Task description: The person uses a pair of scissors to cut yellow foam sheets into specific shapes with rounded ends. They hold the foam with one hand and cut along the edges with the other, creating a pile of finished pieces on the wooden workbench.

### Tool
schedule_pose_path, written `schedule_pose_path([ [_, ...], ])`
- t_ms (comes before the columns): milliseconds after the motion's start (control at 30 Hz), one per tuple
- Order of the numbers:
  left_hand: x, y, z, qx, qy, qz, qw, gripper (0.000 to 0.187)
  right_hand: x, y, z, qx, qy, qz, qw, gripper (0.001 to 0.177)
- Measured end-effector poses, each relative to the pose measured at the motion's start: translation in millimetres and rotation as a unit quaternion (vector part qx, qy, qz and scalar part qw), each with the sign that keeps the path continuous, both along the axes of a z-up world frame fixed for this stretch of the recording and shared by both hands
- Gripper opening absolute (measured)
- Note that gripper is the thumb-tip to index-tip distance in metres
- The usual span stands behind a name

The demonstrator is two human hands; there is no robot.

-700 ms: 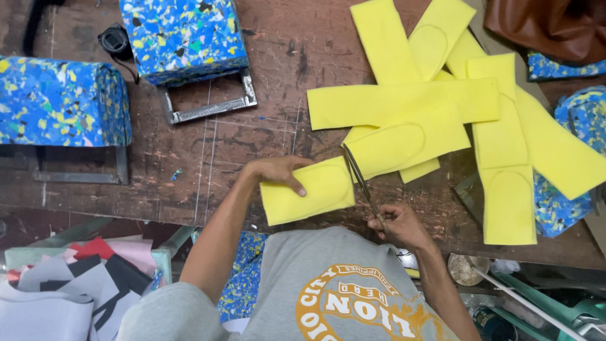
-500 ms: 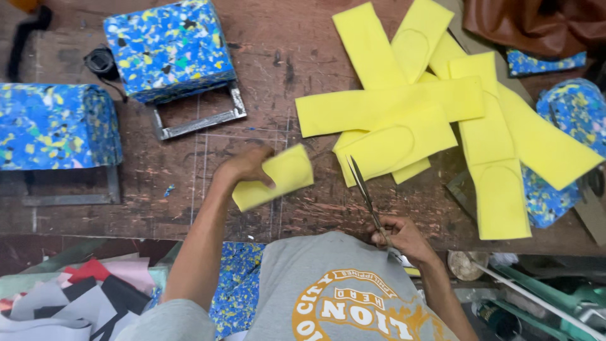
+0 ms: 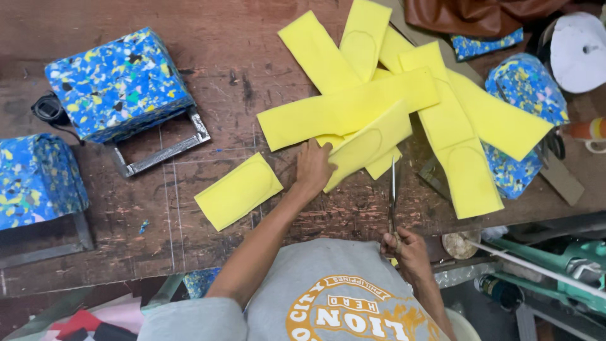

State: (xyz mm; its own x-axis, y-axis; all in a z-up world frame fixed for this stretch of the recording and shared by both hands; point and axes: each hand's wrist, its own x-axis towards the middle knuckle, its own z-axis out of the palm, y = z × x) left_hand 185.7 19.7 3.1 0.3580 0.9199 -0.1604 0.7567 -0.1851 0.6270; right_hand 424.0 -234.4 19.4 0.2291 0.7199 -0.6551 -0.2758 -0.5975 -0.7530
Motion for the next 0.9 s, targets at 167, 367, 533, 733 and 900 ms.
schedule_pose_path([
  [167, -84, -1, 45, -0.182, -0.199, 0.066, 0.961, 0.063, 4, 3, -5, -0.042, -0.059, 0.080, 0.994, 0.043],
  [367, -190, -13, 88, -0.271, -0.287, 0.065, 0.917, 0.072, -13, 46, 10, -0.066, -0.109, 0.300, 0.945, 0.049],
  [533, -270, -27, 81, -0.344, -0.169, 0.143, 0.912, 0.079, -25, 66, 25, -0.047, -0.090, 0.324, 0.941, 0.048],
  [733, -249, -16, 57, -0.038, 0.269, 0.169, 0.948, 0.078, -16, 55, 15, -0.090, -0.098, 0.292, 0.947, 0.048],
  [900, -108, 56, 17, 0.073, -0.020, 0.084, 0.994, 0.053, -8, 45, 1, -0.086, -0.107, 0.270, 0.953, 0.045],
])
